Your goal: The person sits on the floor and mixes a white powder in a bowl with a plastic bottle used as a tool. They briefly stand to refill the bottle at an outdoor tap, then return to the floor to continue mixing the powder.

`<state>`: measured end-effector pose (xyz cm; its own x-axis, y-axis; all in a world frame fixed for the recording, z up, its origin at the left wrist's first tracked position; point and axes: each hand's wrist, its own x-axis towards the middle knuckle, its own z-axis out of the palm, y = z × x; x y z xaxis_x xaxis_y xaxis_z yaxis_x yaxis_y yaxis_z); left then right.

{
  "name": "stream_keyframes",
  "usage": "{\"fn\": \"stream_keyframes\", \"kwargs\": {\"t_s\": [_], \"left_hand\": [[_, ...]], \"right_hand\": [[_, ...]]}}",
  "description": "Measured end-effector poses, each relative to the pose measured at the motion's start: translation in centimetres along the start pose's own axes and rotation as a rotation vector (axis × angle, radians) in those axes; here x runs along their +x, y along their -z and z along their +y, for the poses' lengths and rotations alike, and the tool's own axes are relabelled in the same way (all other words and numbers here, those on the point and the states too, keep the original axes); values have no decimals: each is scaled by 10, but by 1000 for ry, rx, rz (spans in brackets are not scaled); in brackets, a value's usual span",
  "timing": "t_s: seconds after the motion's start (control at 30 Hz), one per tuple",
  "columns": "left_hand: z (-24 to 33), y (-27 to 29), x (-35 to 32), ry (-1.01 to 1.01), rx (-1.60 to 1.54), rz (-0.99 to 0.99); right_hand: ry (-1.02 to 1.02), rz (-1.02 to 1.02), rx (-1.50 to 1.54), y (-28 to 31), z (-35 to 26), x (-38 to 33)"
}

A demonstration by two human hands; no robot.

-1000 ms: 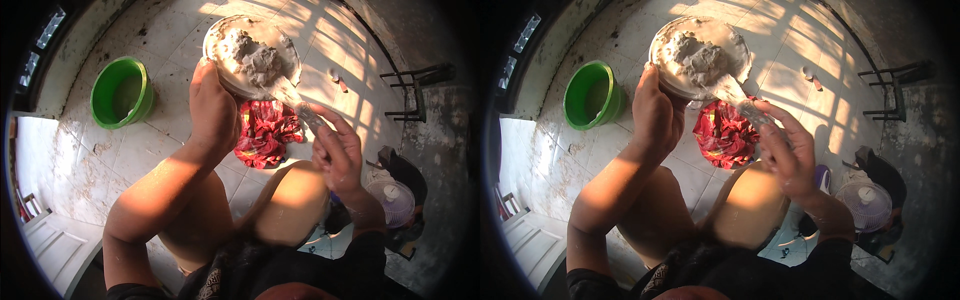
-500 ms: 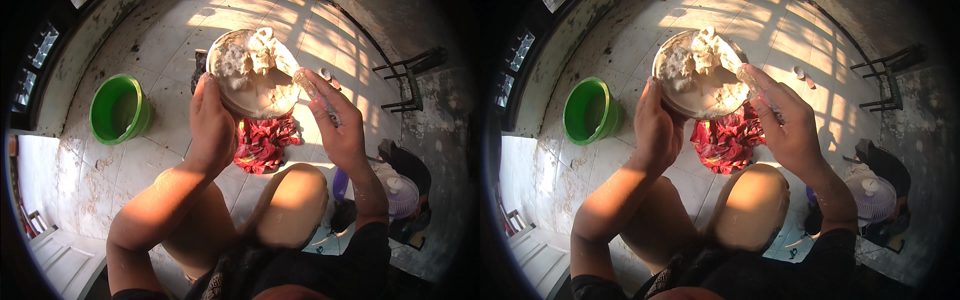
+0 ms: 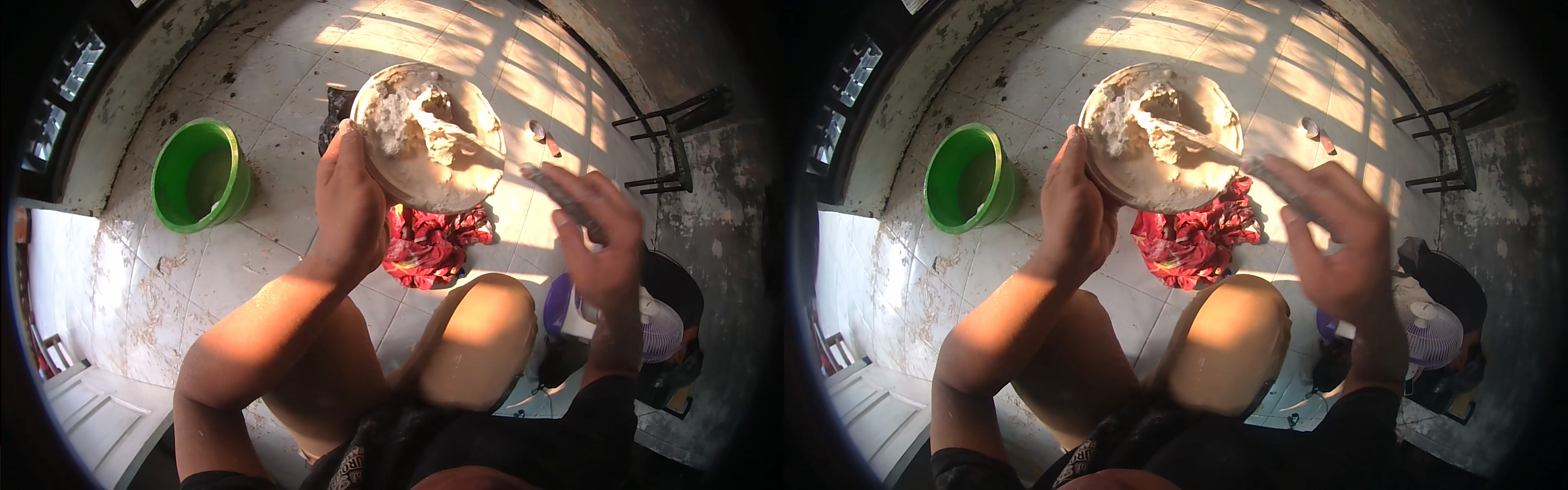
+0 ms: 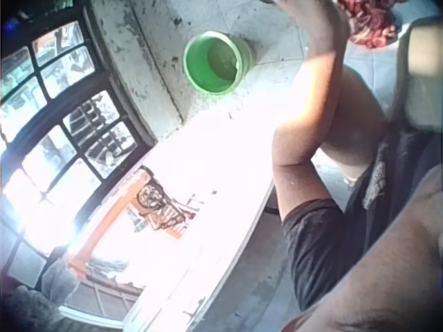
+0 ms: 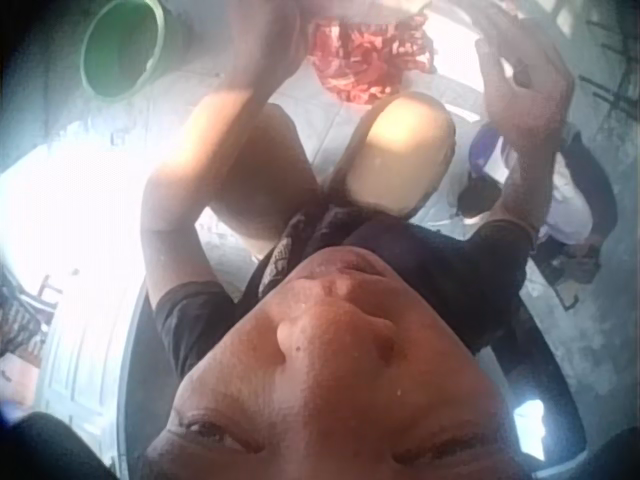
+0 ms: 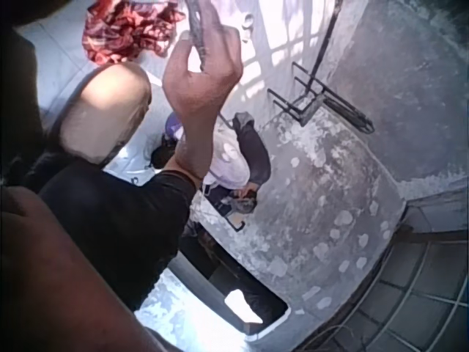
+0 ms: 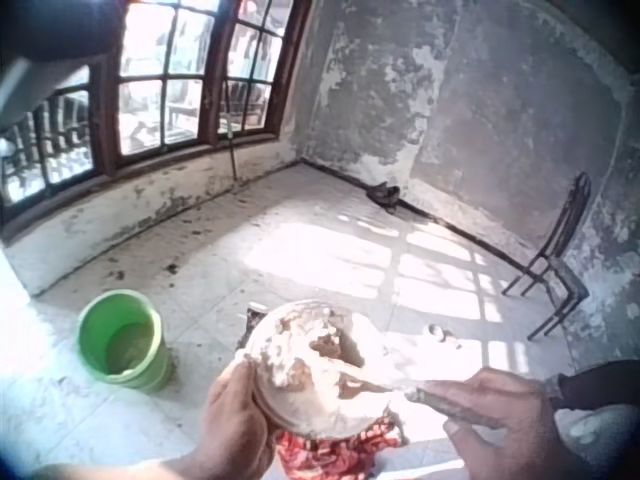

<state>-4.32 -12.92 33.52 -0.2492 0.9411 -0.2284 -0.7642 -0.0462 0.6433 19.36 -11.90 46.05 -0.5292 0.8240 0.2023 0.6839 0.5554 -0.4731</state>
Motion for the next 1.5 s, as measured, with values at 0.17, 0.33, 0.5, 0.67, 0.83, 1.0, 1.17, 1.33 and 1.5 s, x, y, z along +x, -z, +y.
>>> {"fn": "stream_keyframes", "kwargs": {"t_s": [0.17,0.33,0.5,0.67,0.83,1.0,1.17,1.33,1.5], "left_hand": [[3,-3,0,47,27,93],[3,-3,1,23,40,73],[2,1,4,55,33,18],[-5,9,10,51,53,-31],[-5,2,8,59,60,-15],[-3,2,8,11,94,-34],[-2,7,10,33,66,-33],[1,4,9,49,27,-21],[1,5,7,59,17,-19]], "right_hand": [[-95,35,173,51,35,33],[-240,-119,318,92,60,72],[299,-5,26,62,66,100],[350,-111,-226,26,-19,92],[500,-108,-577,16,-46,97],[526,-163,-635,13,-60,96],[583,-142,-674,11,-50,89],[636,-148,-696,6,-45,84],[635,-167,-641,12,-38,78]]}}
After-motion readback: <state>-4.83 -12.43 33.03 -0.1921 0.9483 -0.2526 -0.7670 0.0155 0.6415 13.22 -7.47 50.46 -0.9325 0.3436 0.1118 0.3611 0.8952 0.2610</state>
